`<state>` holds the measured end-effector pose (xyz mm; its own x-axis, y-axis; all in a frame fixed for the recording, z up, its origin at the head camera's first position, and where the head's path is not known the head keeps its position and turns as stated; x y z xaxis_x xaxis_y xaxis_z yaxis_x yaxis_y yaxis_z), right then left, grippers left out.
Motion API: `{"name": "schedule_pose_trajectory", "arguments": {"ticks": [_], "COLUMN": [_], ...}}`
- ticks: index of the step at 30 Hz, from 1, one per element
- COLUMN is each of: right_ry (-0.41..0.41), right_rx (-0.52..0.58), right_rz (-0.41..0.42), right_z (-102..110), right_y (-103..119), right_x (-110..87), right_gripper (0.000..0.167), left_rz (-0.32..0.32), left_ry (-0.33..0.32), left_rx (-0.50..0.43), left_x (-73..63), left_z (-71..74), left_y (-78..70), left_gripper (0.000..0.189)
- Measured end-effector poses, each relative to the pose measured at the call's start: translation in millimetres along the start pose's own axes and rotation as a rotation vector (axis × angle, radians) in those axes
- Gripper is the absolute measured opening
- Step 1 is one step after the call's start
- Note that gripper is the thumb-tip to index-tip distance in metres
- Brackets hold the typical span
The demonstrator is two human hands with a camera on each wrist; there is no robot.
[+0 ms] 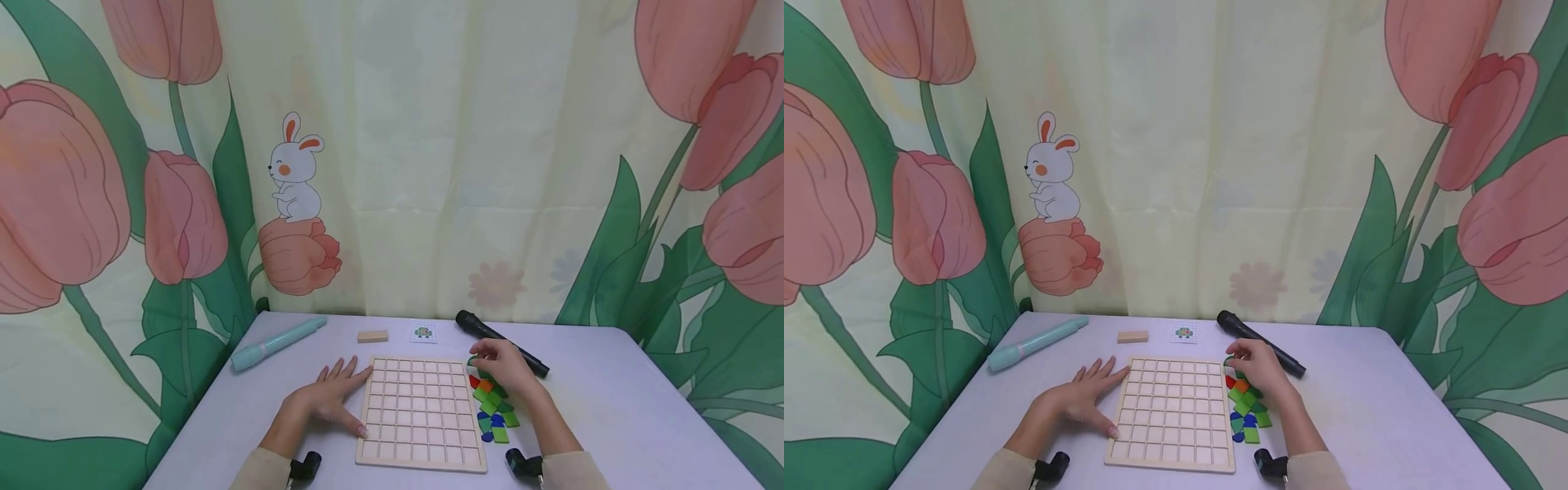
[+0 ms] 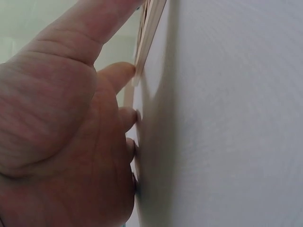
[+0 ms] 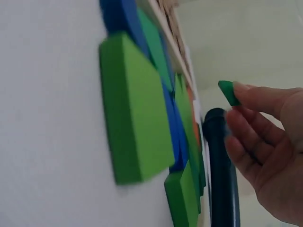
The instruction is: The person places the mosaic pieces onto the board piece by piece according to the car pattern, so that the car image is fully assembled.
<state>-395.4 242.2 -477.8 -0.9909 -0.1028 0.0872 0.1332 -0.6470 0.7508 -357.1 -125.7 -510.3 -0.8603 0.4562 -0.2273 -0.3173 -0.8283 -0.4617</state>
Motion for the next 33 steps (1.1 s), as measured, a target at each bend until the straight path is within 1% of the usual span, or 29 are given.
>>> {"name": "schedule_pose_trajectory", "arguments": {"ticks": [7, 10, 15, 20, 22, 24, 27, 31, 33], "right_ry": [-0.021, -0.029, 0.005, 0.056, 0.080, 0.105, 0.144, 0.181, 0.200], "right_rx": [0.124, 0.150, 0.131, 0.101, 0.091, 0.082, 0.067, 0.049, 0.042], "right_rz": [0.021, 0.042, 0.112, 0.211, 0.260, 0.291, 0.326, 0.328, 0.344], "right_z": [4.3, 2.9, -6.9, -19.1, -24.5, -30.7, -40.7, -53.1, -58.8], "right_y": [12.1, 19.4, 35.8, 53.4, 59.1, 63.0, 66.8, 68.2, 69.7], "right_x": [-7.6, -10.2, -12.5, -15.0, -15.9, -16.2, -15.5, -13.2, -12.6], "right_gripper": [0.022, 0.027, 0.033, 0.031, 0.030, 0.028, 0.026, 0.025, 0.025], "left_rz": [0.006, 0.003, -0.001, -0.001, 0.005, 0.011, 0.020, 0.025, 0.028], "left_ry": [0.003, -0.001, -0.004, 0.003, 0.004, 0.003, 0.002, 0.004, 0.006], "left_rx": [0.021, 0.019, 0.020, 0.010, 0.013, 0.017, 0.029, 0.037, 0.037], "left_x": [0.3, -0.4, -0.5, 0.8, 1.2, 1.5, 1.4, 0.9, 0.4], "left_z": [0.4, 0.4, 0.1, -1.0, -1.1, -1.2, -0.9, -0.7, -0.7], "left_y": [1.0, 0.9, 0.1, -1.0, -1.1, -1.1, -1.2, -1.2, -1.4], "left_gripper": [0.127, 0.127, 0.127, 0.127, 0.127, 0.127, 0.127, 0.127, 0.127]}}
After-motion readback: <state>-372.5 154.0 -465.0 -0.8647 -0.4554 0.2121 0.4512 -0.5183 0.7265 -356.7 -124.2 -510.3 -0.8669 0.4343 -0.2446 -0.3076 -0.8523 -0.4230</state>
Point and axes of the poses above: each hand's wrist, its own x-axis towards the middle knuckle, its own z-axis out of the back of the hand, y = z × x, the point moved 6 cm from there along x, towards the middle knuckle, and after that the axes turned 1 degree about z, right-handed, at the moved point
